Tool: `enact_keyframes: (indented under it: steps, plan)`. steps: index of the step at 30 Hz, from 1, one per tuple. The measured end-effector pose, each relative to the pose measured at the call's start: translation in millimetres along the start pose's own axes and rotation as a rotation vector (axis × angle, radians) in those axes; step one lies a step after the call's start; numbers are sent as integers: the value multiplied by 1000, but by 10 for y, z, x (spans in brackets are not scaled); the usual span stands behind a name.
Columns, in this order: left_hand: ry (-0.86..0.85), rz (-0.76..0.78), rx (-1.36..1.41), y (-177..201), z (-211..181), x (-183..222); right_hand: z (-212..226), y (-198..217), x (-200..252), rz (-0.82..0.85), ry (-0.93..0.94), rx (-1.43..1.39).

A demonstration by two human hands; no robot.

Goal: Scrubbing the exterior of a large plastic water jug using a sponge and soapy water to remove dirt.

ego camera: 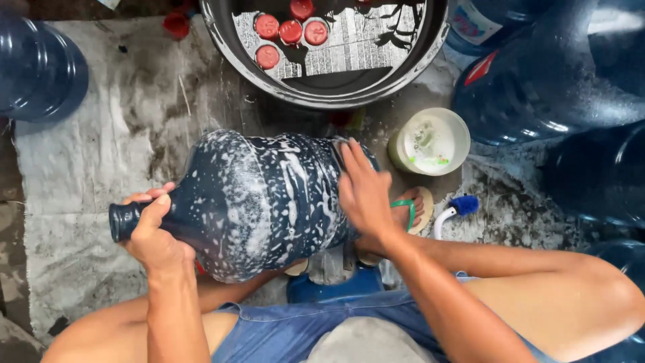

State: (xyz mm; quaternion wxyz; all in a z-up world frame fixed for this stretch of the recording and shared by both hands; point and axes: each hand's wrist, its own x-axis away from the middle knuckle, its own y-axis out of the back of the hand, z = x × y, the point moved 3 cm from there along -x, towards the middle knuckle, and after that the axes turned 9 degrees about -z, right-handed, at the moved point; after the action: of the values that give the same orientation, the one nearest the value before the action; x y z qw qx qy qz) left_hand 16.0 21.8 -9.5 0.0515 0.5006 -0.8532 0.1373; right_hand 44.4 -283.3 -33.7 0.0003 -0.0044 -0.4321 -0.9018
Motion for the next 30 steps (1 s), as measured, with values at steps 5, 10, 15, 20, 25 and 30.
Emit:
enact_keyframes:
  steps: [5,10,15,20,25,30]
  plan:
    - [-24,45,21,-39,-116,126,-58,112,-81,228,-266,-152]
    - [122,-184,79,60,-59,-18,-101,-60,906,-97,-49,-314]
    - [256,-469,-76,-89,-236,-3,-591,-139,306,-211,176,-149]
    - [276,-424,-239,-9,-265,-18,-1003,318,-272,4,-101,217]
    - [295,-393,-420,217,-161,-42,-2211,48,-651,237,-383,579]
    - [190,63,237,186,-3,-91,-1789,165,-471,0,-272,252]
